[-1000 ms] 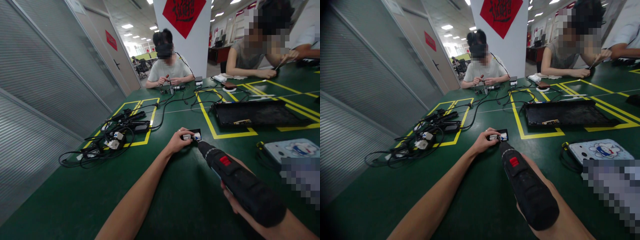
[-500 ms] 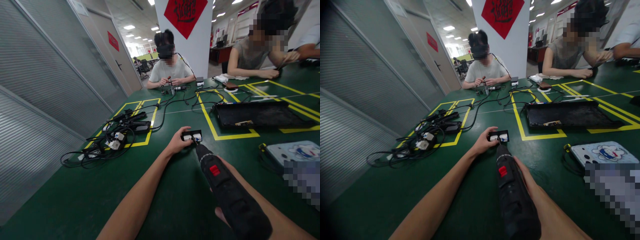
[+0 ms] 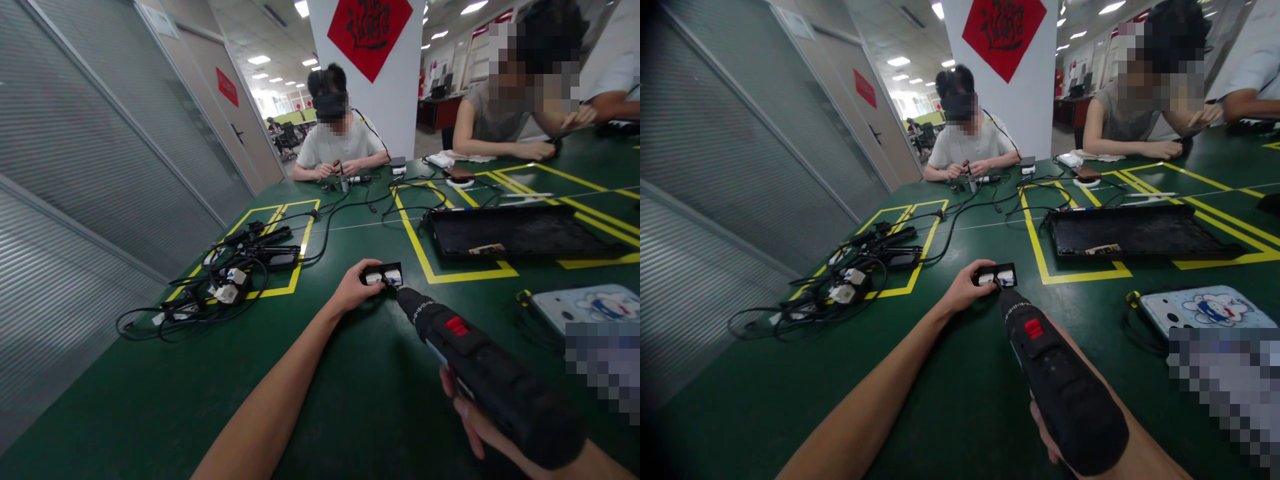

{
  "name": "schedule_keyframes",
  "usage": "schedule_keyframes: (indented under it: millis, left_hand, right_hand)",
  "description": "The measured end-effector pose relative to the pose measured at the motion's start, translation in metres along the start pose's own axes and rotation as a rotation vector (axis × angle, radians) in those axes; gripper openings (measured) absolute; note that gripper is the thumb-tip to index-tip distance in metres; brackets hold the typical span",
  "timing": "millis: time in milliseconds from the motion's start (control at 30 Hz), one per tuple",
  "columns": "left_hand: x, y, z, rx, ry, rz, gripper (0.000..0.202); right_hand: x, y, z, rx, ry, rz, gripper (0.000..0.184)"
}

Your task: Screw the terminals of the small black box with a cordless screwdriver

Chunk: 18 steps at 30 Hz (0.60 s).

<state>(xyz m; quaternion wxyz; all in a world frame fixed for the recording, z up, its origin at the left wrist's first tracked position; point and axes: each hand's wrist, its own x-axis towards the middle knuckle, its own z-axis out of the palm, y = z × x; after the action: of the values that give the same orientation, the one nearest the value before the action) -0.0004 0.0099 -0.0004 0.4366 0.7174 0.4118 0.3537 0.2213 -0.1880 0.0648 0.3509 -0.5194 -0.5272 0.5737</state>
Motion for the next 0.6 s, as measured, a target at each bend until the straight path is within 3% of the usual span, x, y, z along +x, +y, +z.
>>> schedule_keyframes:
  millis: [200, 600]
  left_hand:
    - [0.001, -0.001, 0.0, -0.035, -0.019, -0.032, 0.05]
    - [0.001, -0.003, -0.002, -0.075, -0.041, -0.033, 0.05]
  right_hand:
    - [0.001, -0.034, -0.003, 0.086, -0.044, 0.104, 0.047]
    - [0.002, -0.038, -0.002, 0.064, -0.041, 0.128, 0.009]
